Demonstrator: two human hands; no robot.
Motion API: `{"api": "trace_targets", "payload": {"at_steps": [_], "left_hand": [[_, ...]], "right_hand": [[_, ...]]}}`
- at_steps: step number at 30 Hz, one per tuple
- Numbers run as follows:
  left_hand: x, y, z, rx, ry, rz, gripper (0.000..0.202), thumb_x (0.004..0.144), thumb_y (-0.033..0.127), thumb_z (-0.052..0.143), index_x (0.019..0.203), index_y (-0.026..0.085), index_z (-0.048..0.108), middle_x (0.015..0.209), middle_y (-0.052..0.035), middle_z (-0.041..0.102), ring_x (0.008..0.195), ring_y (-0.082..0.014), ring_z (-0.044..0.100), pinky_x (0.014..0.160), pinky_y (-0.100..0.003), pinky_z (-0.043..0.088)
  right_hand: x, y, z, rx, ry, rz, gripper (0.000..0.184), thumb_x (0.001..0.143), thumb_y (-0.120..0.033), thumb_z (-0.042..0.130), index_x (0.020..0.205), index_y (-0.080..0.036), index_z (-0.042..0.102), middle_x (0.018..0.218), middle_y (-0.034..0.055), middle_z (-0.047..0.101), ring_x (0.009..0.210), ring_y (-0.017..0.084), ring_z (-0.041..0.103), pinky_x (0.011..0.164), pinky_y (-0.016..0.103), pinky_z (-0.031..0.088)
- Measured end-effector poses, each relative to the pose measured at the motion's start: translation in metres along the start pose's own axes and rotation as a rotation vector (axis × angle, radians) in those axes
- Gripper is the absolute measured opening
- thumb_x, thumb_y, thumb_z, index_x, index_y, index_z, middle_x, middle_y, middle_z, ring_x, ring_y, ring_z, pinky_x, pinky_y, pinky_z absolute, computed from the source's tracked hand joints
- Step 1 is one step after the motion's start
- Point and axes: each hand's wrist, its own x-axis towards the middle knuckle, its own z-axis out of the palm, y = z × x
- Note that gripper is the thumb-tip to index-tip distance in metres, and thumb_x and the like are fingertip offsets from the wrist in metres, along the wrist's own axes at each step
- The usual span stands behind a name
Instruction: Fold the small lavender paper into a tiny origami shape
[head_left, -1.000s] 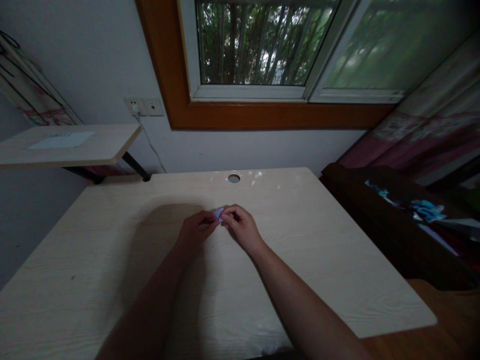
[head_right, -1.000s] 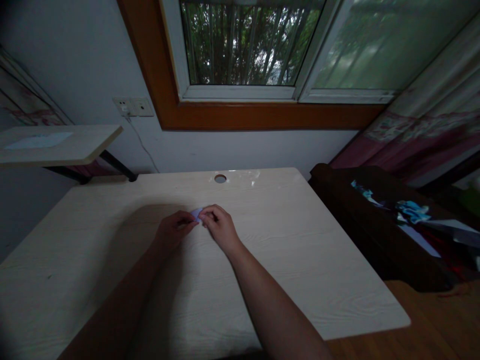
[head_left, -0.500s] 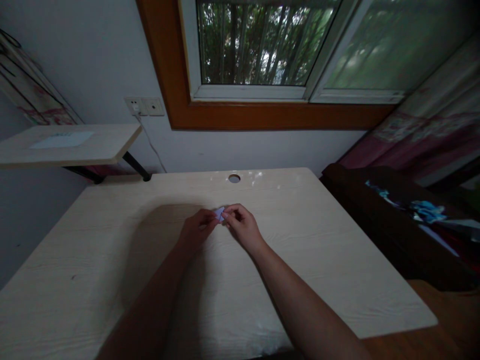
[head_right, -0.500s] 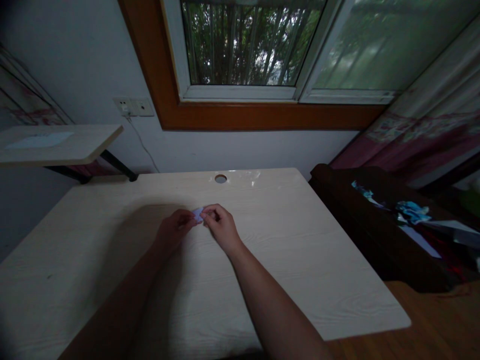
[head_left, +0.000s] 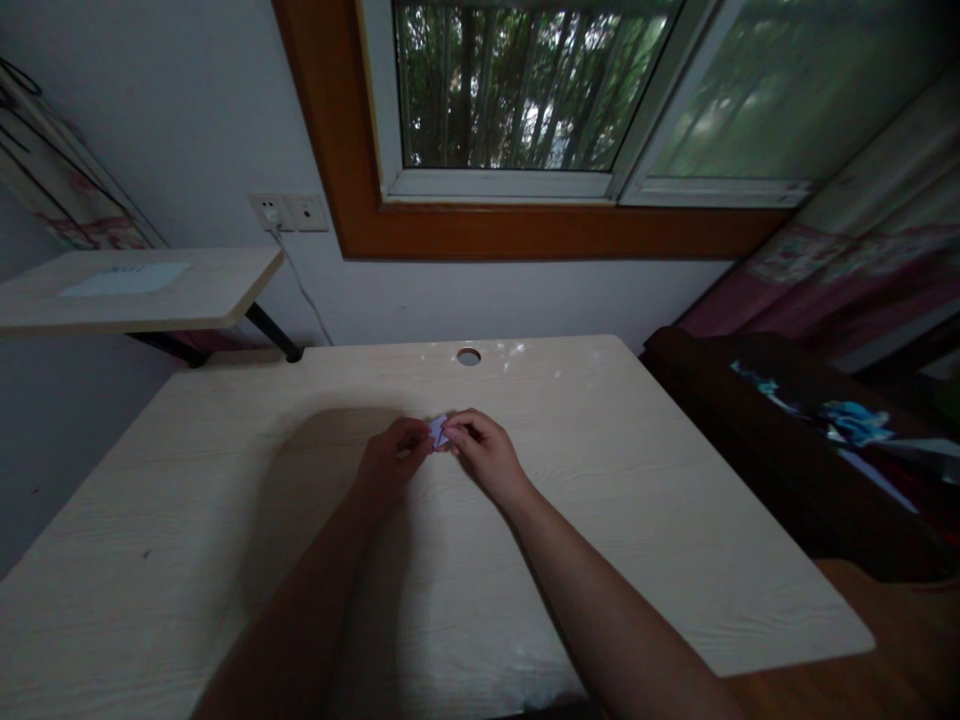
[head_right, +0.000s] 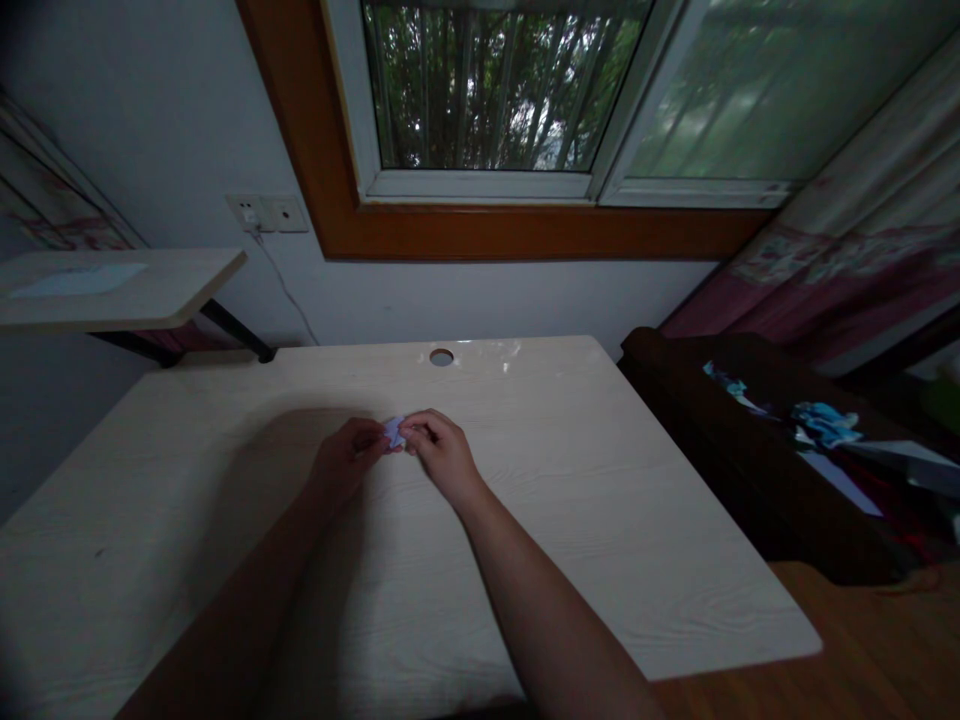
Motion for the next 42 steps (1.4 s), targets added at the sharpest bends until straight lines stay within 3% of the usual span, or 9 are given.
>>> {"api": "trace_targets", "payload": {"at_steps": [9,16,21,35,42], "left_hand": [[0.0,0.005,-0.001,0.148,-0.007,0.083,0.018,0.077,0.034,0.07,0.086,0.019,0.066,0.083,-0.003,0.073,0.072,-0.0159,0.069,0.074,-0.028,0.058],[0.001,0.005,0.001,0.142,0.005,0.054,0.014,0.078,0.033,0.069,0.083,0.02,0.066,0.079,-0.0014,0.072,0.071,-0.0156,0.069,0.071,-0.026,0.056],[0.001,0.007,0.0,0.151,0.012,0.052,0.011,0.078,0.029,0.068,0.083,0.019,0.065,0.077,-0.0013,0.072,0.07,-0.0151,0.069,0.07,-0.025,0.056],[0.0,0.005,0.0,0.271,0.022,0.11,0.011,0.079,0.028,0.067,0.085,0.019,0.063,0.078,0.0,0.071,0.069,-0.0135,0.068,0.069,-0.024,0.054],[0.001,0.0,0.001,0.285,0.041,0.122,0.012,0.079,0.029,0.068,0.085,0.019,0.063,0.078,0.0,0.071,0.069,-0.0133,0.068,0.069,-0.023,0.054]], "right_hand": [[-0.001,0.0,0.0,-0.05,0.005,-0.02,0.019,0.084,-0.039,0.066,0.088,-0.021,0.068,0.076,0.0008,0.06,0.063,0.013,0.055,0.062,0.027,0.045],[-0.003,0.0,0.003,-0.055,0.034,0.015,0.02,0.084,-0.039,0.067,0.092,-0.021,0.066,0.065,-0.0022,0.057,0.059,0.013,0.053,0.058,0.025,0.043],[-0.002,0.004,0.003,-0.01,0.066,0.036,0.027,0.081,-0.039,0.07,0.1,-0.021,0.062,0.077,-0.0001,0.064,0.061,0.012,0.054,0.06,0.026,0.045],[-0.001,0.009,0.004,0.071,0.028,0.075,0.03,0.078,-0.036,0.073,0.097,-0.022,0.056,0.078,-0.001,0.064,0.061,0.011,0.053,0.058,0.024,0.043],[-0.001,0.006,0.003,0.061,0.027,0.072,0.024,0.079,-0.035,0.072,0.094,-0.022,0.059,0.063,-0.0045,0.056,0.057,0.012,0.05,0.056,0.024,0.04]]}}
